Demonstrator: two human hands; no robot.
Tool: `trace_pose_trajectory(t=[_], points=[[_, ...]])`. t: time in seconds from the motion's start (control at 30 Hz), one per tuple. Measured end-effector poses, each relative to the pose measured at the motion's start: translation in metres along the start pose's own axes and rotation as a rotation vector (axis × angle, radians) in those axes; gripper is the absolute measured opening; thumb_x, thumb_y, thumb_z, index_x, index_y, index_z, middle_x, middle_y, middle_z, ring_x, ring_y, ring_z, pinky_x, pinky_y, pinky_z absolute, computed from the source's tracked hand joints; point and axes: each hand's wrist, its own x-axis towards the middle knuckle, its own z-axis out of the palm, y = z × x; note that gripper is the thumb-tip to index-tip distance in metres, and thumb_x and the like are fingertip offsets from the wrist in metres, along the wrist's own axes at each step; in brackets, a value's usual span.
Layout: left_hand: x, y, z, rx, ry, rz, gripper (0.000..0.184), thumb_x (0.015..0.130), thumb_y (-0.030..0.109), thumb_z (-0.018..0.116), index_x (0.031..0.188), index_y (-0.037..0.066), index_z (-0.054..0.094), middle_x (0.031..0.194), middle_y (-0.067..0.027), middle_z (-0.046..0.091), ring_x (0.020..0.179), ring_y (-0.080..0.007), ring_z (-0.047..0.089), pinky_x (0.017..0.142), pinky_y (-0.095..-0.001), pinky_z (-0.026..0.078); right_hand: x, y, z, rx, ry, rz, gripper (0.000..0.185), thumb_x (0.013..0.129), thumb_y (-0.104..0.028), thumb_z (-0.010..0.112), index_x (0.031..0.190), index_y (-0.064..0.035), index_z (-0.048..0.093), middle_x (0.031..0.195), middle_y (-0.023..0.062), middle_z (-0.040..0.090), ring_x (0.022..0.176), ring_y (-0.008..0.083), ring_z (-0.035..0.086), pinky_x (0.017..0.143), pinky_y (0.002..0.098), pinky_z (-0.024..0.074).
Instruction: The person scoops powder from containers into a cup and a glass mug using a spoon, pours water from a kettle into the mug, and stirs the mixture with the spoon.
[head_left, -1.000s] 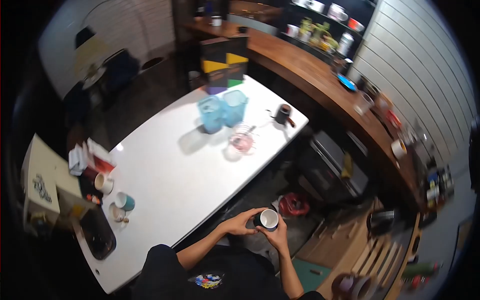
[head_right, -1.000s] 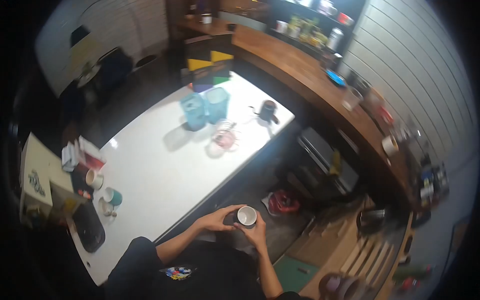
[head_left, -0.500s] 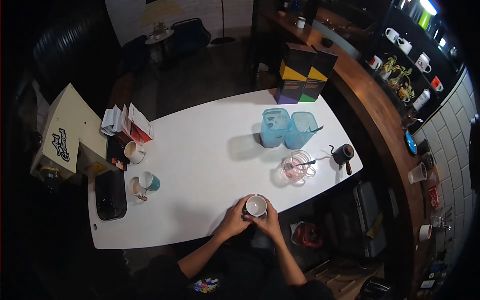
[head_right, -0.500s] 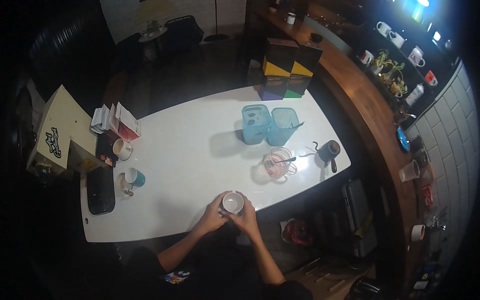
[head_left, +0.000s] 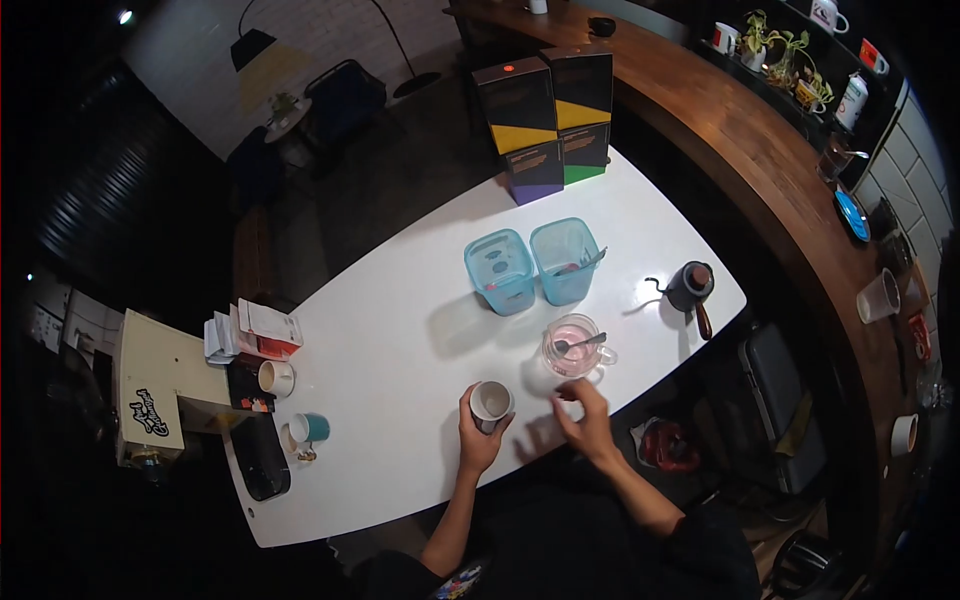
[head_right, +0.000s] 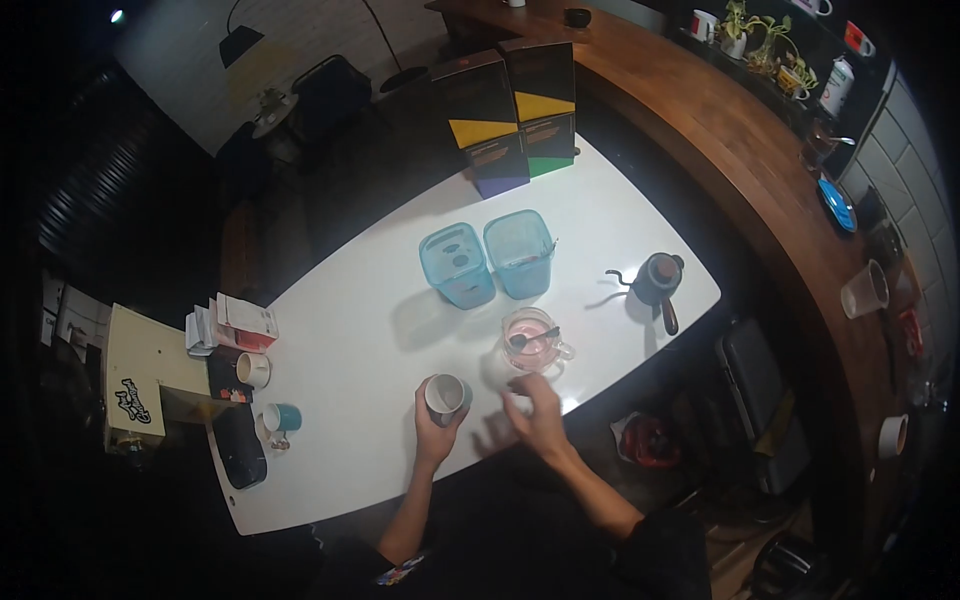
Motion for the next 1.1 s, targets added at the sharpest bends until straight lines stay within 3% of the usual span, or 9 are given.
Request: trace_pose_trajectory(t=[0.07,0.1,0.3,0.43,0.67,0.73,0.83,0.93,1.1], points=[[0.002,-0.003,0.003,-0.030,0.060,-0.014,0.074,0.083,0.003,0.082,0.143,0.003,0.039,0.132,-0.0135,0.055,0.124,-0.0240,0.057,0.104,-0.0387,0.047,0.011,-0.012,-0.020,-0.113,0.200,-0.111,0.014,0.083,-0.001,0.073,0.085,0.0026,0.061,0.080,0.0131,0.061,0.074,0.0250,0.063,0.067,0.0336,0.0496],[0.005,-0.003,0.002,0.053,0.065,-0.006,0.074,0.083,0.001,0.081,0.144,0.003,0.037,0.133,-0.0133,0.053,0.126,-0.0245,0.055,0.107,-0.0395,0.046,0.016,-0.009,-0.029,-0.172,0.286,-0.181,0.017,0.082,0.000,0.073,0.081,0.0016,0.057,0.077,0.0127,0.056,0.068,0.0248,0.056,0.063,0.0342,0.0459],[0.025,-0.012,0.007,-0.042,0.124,-0.024,0.078,0.083,-0.001,0.080,0.146,0.005,0.034,0.137,-0.0141,0.049,0.129,-0.0253,0.052,0.112,-0.0410,0.042,0.041,0.011,-0.051,-0.249,0.257,-0.045,0.032,0.085,-0.009,0.075,0.105,0.0047,0.053,0.097,0.0182,0.052,0.091,0.0336,0.052,0.082,0.0428,0.0437],[0.043,-0.014,0.005,-0.028,0.120,-0.017,0.079,0.084,0.003,0.079,0.148,0.005,0.032,0.138,-0.0143,0.048,0.130,-0.0256,0.051,0.111,-0.0408,0.043,0.047,0.024,-0.045,-0.157,0.132,0.064,0.041,0.093,-0.021,0.072,0.114,0.0069,0.049,0.102,0.0217,0.053,0.096,0.0351,0.053,0.085,0.0443,0.0436],[0.060,0.002,-0.009,0.141,0.117,-0.009,0.078,0.082,0.004,0.081,0.146,0.004,0.038,0.135,-0.0151,0.055,0.127,-0.0261,0.055,0.109,-0.0398,0.044,0.050,0.030,-0.040,-0.093,0.079,0.101,0.032,0.095,-0.020,0.070,0.109,0.0047,0.054,0.087,0.0191,0.062,0.078,0.0327,0.058,0.083,0.0440,0.0446],[0.061,0.003,-0.014,0.185,0.137,0.002,0.077,0.081,0.004,0.082,0.145,0.004,0.040,0.133,-0.0149,0.056,0.126,-0.0260,0.056,0.108,-0.0397,0.044,0.050,0.033,-0.041,-0.151,0.096,-0.014,0.022,0.093,-0.013,0.070,0.098,0.0003,0.053,0.074,0.0120,0.058,0.068,0.0261,0.056,0.064,0.0397,0.0422],[0.063,0.003,-0.023,0.171,0.213,-0.033,0.077,0.078,0.002,0.083,0.144,0.004,0.043,0.132,-0.0146,0.058,0.124,-0.0259,0.057,0.108,-0.0396,0.044,0.054,0.033,-0.044,-0.168,0.031,-0.007,0.022,0.094,-0.013,0.069,0.093,-0.0006,0.051,0.066,0.0118,0.055,0.058,0.0256,0.052,0.057,0.0398,0.0392],[0.069,0.000,-0.031,0.166,0.248,-0.034,0.080,0.078,0.001,0.083,0.146,0.004,0.041,0.133,-0.0148,0.057,0.125,-0.0263,0.056,0.109,-0.0401,0.044,0.057,0.023,-0.043,-0.093,-0.032,0.027,0.024,0.096,-0.013,0.067,0.089,-0.0010,0.048,0.063,0.0133,0.055,0.053,0.0268,0.049,0.052,0.0393,0.0365],[0.071,0.008,-0.043,0.013,0.261,-0.083,0.094,0.078,-0.003,0.080,0.155,0.008,0.028,0.149,-0.0179,0.042,0.136,-0.0293,0.047,0.114,-0.0428,0.040,0.058,0.016,-0.025,-0.026,-0.124,0.133,0.026,0.098,-0.016,0.064,0.091,-0.0001,0.044,0.063,0.0159,0.055,0.053,0.0297,0.051,0.054,0.0406,0.0385]])
